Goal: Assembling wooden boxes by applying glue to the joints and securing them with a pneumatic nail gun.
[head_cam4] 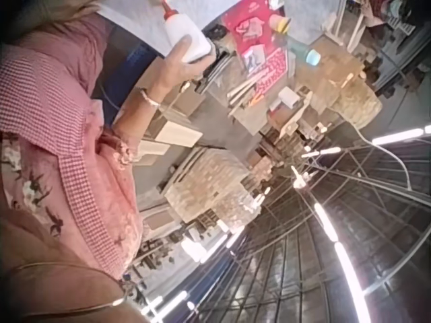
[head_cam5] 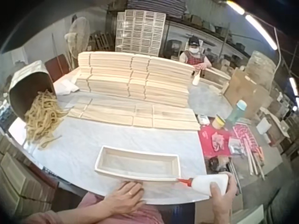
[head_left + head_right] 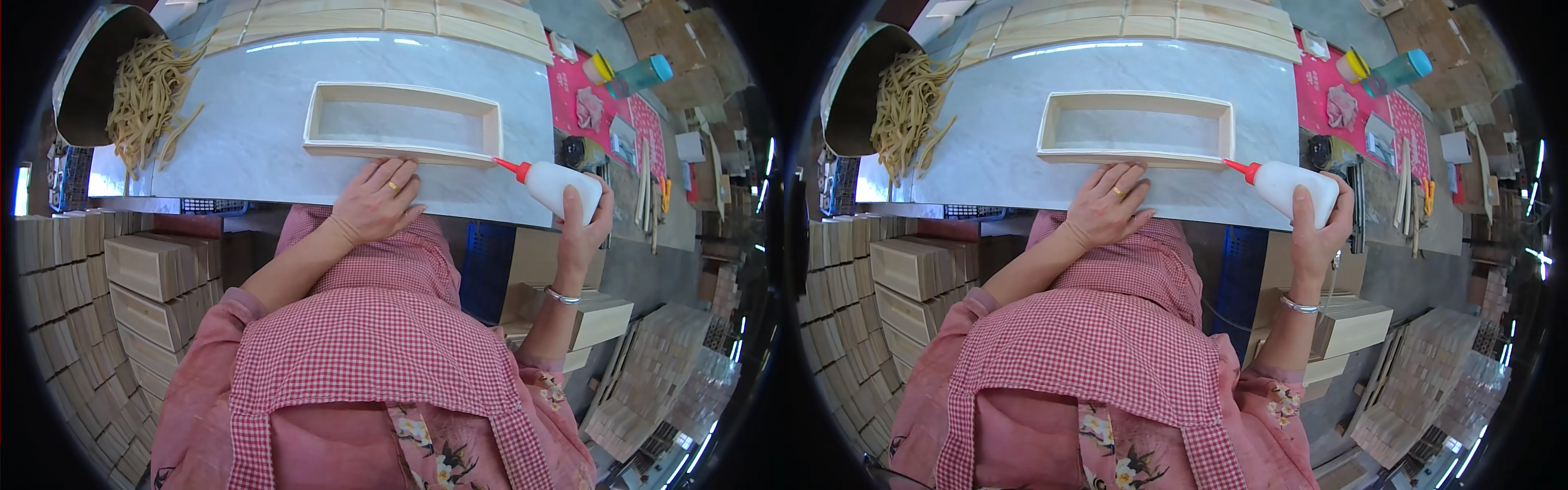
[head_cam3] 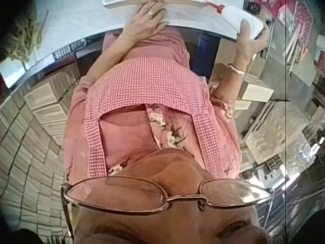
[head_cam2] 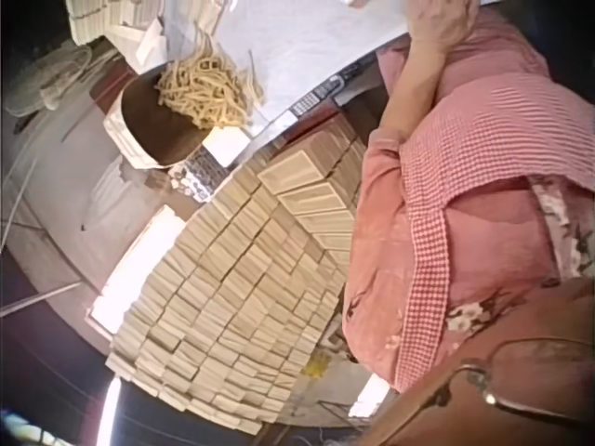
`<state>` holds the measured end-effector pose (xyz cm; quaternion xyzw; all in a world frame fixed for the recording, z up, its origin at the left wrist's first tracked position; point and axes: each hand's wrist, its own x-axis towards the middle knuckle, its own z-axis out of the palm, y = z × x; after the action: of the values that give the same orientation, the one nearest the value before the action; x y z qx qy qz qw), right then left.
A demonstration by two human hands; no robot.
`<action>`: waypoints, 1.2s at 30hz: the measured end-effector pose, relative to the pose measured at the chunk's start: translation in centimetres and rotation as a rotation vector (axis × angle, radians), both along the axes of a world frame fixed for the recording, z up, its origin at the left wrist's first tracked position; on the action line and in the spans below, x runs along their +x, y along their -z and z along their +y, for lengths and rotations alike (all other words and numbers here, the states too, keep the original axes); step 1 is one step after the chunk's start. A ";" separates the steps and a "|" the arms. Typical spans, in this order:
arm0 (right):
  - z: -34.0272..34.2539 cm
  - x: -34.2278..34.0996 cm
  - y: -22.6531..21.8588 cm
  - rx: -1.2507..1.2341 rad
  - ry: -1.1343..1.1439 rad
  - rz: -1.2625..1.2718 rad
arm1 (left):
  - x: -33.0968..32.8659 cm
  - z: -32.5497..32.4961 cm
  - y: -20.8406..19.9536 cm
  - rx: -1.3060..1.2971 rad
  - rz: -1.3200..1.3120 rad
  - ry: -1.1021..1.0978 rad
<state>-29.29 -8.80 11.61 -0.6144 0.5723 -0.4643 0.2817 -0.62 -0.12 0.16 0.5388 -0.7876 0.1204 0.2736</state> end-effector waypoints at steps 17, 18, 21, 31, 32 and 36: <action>-6.6 1.1 2.8 -0.157 0.043 0.006 | 0.0 -0.1 -0.6 0.072 -0.021 -0.006; -7.0 1.2 3.0 -0.151 0.047 0.004 | 0.0 -0.1 -0.6 0.075 -0.020 -0.003; -7.9 2.0 3.4 -0.085 0.075 -0.092 | 0.0 0.0 -0.9 0.085 -0.017 0.004; -20.0 -1.6 3.9 -0.281 0.300 0.002 | 0.0 0.1 -2.0 0.090 -0.020 0.029; -22.1 -2.5 4.1 -0.261 0.299 0.154 | 0.0 0.0 -2.0 0.084 -0.022 0.023; -27.7 -2.5 3.2 -0.219 0.173 0.473 | -0.4 -0.1 -1.5 0.090 -0.028 0.088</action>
<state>-31.83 -36.48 8.40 -0.6815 0.6187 -0.3896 0.0314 -0.98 -0.18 1.69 0.5135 -0.8191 0.0802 0.2429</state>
